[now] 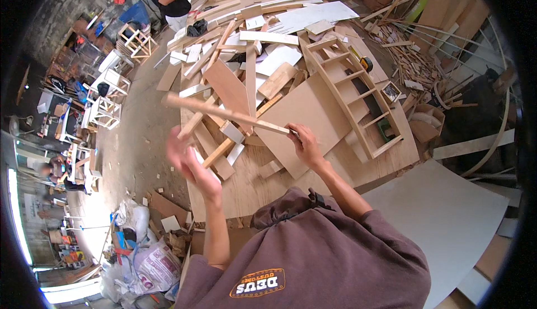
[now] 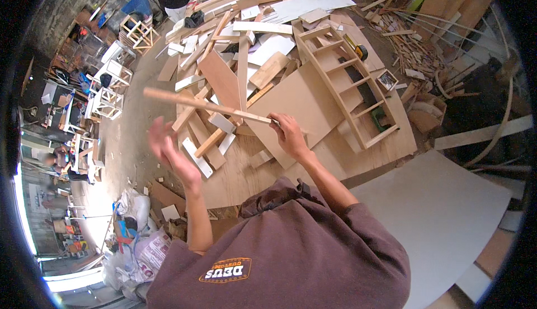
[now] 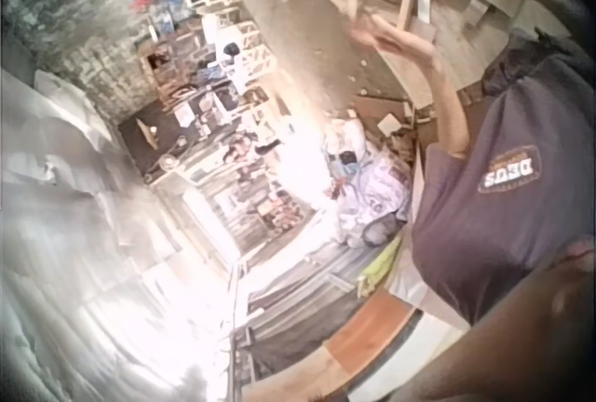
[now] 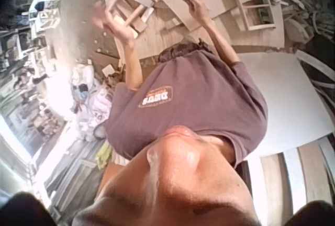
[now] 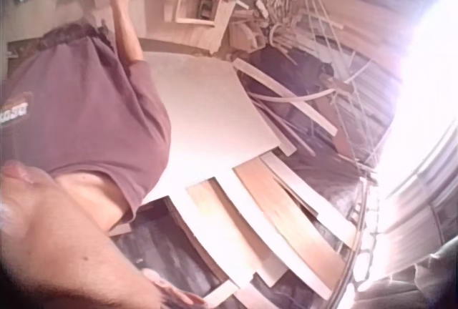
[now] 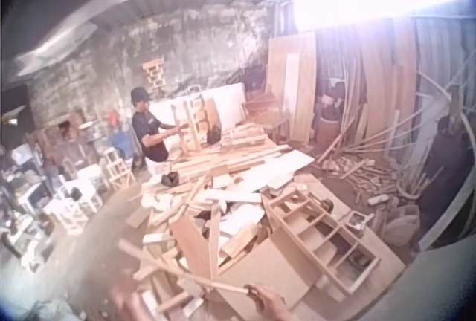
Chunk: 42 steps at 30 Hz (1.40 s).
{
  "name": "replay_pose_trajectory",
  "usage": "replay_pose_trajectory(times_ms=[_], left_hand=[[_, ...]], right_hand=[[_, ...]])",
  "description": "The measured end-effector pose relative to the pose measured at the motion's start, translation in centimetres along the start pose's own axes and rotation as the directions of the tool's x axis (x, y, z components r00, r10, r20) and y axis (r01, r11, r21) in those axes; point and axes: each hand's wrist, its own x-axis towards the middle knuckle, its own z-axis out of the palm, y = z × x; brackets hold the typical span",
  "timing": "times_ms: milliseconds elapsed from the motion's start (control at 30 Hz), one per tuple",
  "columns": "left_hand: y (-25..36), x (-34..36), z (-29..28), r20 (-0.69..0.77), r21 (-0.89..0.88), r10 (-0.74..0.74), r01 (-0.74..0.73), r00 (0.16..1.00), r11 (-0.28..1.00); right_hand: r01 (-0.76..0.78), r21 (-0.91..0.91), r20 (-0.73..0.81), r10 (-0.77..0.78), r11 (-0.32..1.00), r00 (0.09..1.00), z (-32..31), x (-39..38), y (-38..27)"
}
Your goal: The person marks lines on wooden boards using a combination square and sands the edges and surfaces of several wooden pieces with sandpaper.
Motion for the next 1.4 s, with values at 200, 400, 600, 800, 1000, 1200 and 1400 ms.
replay_pose_trajectory(times_ms=[200,400,600,800,1000,1200,1400], left_hand=[[3.9,1.8,5.3,-0.088,0.408,0.403,-0.336,0.911,0.849],[-0.2,3.2,10.7,-0.194,-0.001,0.112,-0.115,0.975,0.993],[-3.3,3.3,11.5,-0.283,-0.018,0.078,-0.087,0.956,0.996],[-3.2,2.6,12.6,-0.313,0.024,0.138,-0.137,0.94,0.99],[-1.8,2.8,13.7,-0.281,0.033,0.148,-0.144,0.948,0.989],[-2.0,2.9,14.3,-0.244,0.005,0.136,-0.139,0.96,0.99],[-1.1,3.0,14.8,-0.207,-0.06,0.071,-0.085,0.976,0.995]], right_hand=[[-0.137,0.157,-0.015,0.141,0.978,0.99,1.4,-0.6,-0.7],[-0.099,0.194,0.013,0.098,0.976,0.995,1.9,-0.3,-1.5],[-0.156,0.2,-0.104,0.18,0.967,0.978,1.5,-4.2,1.7],[-0.289,0.324,-0.038,0.318,0.901,0.947,0.7,-3.9,1.1],[-0.231,0.282,-0.175,0.286,0.931,0.942,0.6,-1.0,-1.3],[-0.277,0.533,-0.05,0.357,0.799,0.933,0.7,-0.3,-1.2],[-0.444,0.536,0.066,0.488,0.718,0.87,0.7,-0.8,-0.2]])
